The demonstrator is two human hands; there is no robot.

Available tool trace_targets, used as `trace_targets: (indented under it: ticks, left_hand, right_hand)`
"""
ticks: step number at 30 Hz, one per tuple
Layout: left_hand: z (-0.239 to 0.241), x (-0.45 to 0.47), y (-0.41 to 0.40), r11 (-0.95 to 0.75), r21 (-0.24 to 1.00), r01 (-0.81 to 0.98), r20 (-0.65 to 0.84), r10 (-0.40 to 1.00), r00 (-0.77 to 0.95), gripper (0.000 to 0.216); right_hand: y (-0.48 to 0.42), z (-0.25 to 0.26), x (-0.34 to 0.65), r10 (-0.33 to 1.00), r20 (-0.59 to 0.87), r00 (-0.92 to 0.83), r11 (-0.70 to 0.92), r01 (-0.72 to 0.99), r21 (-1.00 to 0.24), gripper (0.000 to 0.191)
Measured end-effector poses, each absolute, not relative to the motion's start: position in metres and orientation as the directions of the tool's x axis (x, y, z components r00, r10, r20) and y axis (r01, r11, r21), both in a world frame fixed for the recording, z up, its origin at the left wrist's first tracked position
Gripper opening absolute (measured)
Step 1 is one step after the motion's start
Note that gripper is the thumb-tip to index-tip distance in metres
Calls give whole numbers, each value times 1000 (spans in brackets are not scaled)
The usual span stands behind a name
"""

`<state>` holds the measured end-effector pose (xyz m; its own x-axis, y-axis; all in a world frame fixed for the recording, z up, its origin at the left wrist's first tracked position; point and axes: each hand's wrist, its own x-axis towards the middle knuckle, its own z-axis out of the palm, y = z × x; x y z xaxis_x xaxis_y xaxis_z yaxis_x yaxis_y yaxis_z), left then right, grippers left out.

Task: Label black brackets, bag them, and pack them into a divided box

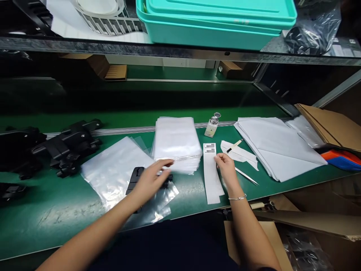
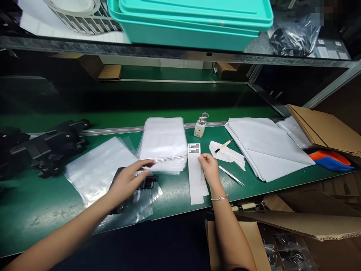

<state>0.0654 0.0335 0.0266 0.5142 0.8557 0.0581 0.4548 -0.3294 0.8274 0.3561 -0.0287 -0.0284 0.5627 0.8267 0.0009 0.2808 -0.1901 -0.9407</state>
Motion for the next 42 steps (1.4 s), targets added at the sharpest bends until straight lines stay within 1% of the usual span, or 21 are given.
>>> trace_targets:
  ticks: [3,6,9,12,14,17,20,21,22,23,24,25,26,27,29,31,33,35,37,39,42]
  left_hand:
    - [24,120,34,-294,922,254,37,717,696,57]
    - [13,161,35,-94,995,31,40,668,744,65]
    - [5,182,36,111,991,-73,-26,697,716,51]
    - [2,188,35,154,986,-68,-67,726,684,34]
    - [2,190,32,145,989,-37,-81,727,682,30]
    - [2,192,29,106,994,-1,-76,718,692,28]
    - [4,193,29,121,992,23,-101,691,716,30]
    - [4,192,29,132,991,26,-108,669,735,32]
    - [5,190,30,132,991,27,-106,643,758,33]
    - [5,189,30,113,993,27,-92,621,779,34]
    - [5,187,30,69,997,27,-64,608,791,33]
    - [5,185,30,3,999,32,-27,606,795,31]
    - [5,184,29,-76,996,42,13,610,792,28]
    - [5,184,28,-154,986,58,49,613,788,25]
    - [6,183,26,-271,958,97,95,616,782,25]
    - [10,181,24,-317,938,138,81,590,803,35]
    - [18,172,23,-338,921,193,43,582,812,52]
    - [30,152,25,-376,884,279,4,601,800,61]
    - [40,120,33,-407,828,385,-28,656,754,54]
    - [43,79,45,-388,778,495,-51,746,664,47]
    - [27,15,63,-317,703,636,-39,877,480,48]
  right_hand:
    - [-46,-21,334,855,30,518,-81,191,-978,31]
    - [-58,-18,321,882,58,468,18,91,-996,26]
    - [-65,-20,323,888,92,450,47,110,-993,22]
    - [-67,-20,330,797,274,539,123,299,-946,16]
    - [-67,-19,333,707,463,535,170,507,-845,13]
    - [-68,-18,332,649,663,374,177,773,-610,9]
    - [-74,-21,331,559,811,174,156,938,-309,5]
    - [-77,-22,333,514,847,137,153,957,-248,6]
    - [-79,-23,336,465,872,157,151,956,-253,6]
    - [-80,-23,339,424,872,243,157,929,-336,4]
    - [-80,-22,343,409,830,380,181,857,-482,4]
    - [-78,-21,345,442,728,524,218,725,-653,11]
    - [-76,-20,347,532,581,616,250,541,-803,18]
    - [-73,-19,346,658,422,623,257,341,-904,28]
    - [-65,-20,342,861,180,476,180,45,-983,48]
    - [-55,-25,336,901,72,429,103,-51,-993,58]
    - [-44,-32,339,842,74,535,99,-18,-995,56]
    - [-30,-40,354,779,131,613,93,94,-991,54]
    - [-17,-47,377,771,182,610,9,276,-961,52]
    - [-5,-49,400,792,212,573,-89,451,-888,48]
    - [1,-41,409,792,272,547,-123,579,-806,42]
